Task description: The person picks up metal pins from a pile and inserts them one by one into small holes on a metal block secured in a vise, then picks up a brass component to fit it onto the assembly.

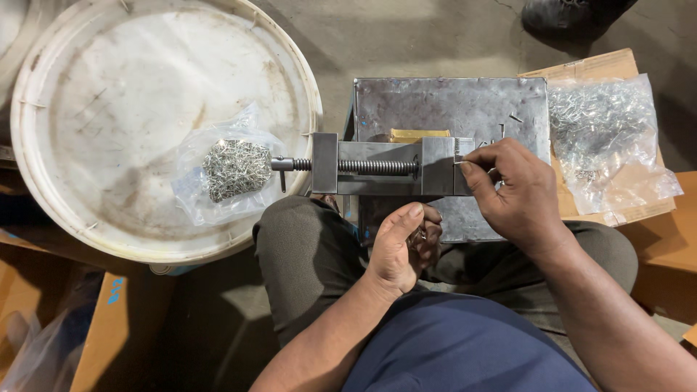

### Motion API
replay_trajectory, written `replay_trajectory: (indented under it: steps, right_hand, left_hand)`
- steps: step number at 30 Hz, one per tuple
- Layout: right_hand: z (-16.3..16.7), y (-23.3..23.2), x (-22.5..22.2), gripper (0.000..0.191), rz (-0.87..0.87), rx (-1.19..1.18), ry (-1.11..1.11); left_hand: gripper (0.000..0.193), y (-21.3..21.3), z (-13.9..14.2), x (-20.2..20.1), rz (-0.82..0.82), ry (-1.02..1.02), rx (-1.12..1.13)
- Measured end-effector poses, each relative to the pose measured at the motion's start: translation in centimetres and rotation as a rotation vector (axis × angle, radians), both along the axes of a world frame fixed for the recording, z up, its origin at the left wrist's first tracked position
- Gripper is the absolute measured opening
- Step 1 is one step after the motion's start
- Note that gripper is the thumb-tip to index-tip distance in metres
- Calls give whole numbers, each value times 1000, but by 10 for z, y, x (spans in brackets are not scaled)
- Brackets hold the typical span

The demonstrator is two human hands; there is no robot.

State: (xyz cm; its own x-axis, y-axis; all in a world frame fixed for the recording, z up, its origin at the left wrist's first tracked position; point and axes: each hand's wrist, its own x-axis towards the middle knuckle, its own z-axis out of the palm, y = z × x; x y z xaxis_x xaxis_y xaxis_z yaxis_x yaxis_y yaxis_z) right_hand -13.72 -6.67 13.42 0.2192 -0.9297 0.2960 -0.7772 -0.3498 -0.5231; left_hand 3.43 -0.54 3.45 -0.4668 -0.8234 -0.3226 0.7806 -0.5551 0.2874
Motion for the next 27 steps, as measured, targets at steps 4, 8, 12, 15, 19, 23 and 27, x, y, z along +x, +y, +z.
replay_trajectory:
  steps: [4,8,12,15,19,23,27]
  right_hand:
    - [-1,0,0,9,3,-16,8]
    - [-1,0,0,9,-8,-7,13]
    - [2,4,0,10,5,-8,19]
    - [6,9,0,9,-8,13,25]
    - [8,13,-1,8,56,-5,55]
    - [7,13,-1,9,84,19,111]
    - [8,11,1,10,120,16,145]
  left_hand:
    - [29,1,-1,1,2,4,11]
    - [29,1,-2,0,-2,13,10]
    - [28,2,-1,1,4,7,-10]
    - [29,3,-2,2,8,42,-1]
    - [36,5,-8,1,25,68,21]
    - [45,4,-18,-1,51,118,5]
    - [55,5,-24,-1,48,236,5]
